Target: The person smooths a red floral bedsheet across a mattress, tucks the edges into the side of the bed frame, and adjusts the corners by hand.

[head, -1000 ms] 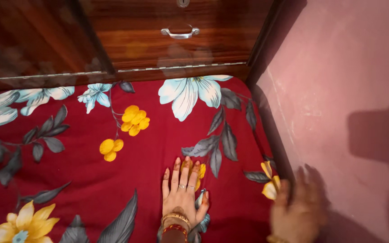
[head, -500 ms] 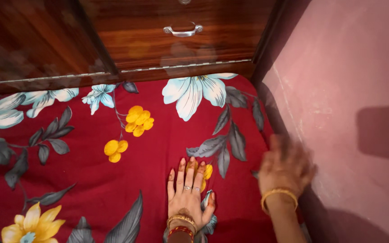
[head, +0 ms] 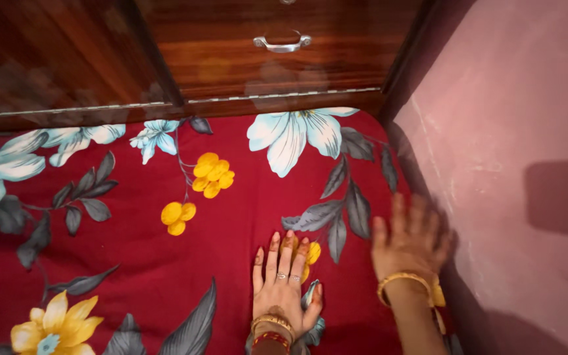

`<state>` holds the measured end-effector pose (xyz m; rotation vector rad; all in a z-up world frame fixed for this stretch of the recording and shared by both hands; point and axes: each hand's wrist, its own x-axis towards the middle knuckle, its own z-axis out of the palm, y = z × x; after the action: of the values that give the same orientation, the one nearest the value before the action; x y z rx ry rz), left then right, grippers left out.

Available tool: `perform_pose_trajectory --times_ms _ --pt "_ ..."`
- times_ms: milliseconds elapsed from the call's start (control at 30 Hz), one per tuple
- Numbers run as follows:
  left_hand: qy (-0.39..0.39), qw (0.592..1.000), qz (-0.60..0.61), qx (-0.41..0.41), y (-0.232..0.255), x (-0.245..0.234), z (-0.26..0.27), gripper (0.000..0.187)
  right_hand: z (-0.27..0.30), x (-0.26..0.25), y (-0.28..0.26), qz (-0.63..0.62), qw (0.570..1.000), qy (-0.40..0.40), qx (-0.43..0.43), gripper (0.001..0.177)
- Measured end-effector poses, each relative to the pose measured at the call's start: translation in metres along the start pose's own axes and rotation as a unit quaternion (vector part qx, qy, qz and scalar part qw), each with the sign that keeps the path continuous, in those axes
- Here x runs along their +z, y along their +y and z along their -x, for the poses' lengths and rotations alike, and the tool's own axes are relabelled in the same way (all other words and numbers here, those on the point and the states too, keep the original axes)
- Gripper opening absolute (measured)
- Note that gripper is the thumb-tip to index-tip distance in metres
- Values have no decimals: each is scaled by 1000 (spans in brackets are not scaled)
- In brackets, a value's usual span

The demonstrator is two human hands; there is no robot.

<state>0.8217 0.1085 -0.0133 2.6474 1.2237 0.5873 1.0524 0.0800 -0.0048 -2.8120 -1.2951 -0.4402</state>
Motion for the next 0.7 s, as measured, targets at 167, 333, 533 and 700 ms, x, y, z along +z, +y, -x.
perform_pose_trajectory --times_ms 167,333,533,700 --pt "-16 1000 10 -11 2 -2 -2 85 39 -9 40 -161 940 -187 234 63" --pt "-14 1000 16 -13 2 -3 -3 83 125 21 75 -36 958 -169 230 49" --pt "-11 1000 3 -14 4 0 -3 86 187 90 136 -217 955 202 -30 66" --pt "-43 998 -26 -28 6 0 -3 86 191 47 116 -189 960 -31 205 65"
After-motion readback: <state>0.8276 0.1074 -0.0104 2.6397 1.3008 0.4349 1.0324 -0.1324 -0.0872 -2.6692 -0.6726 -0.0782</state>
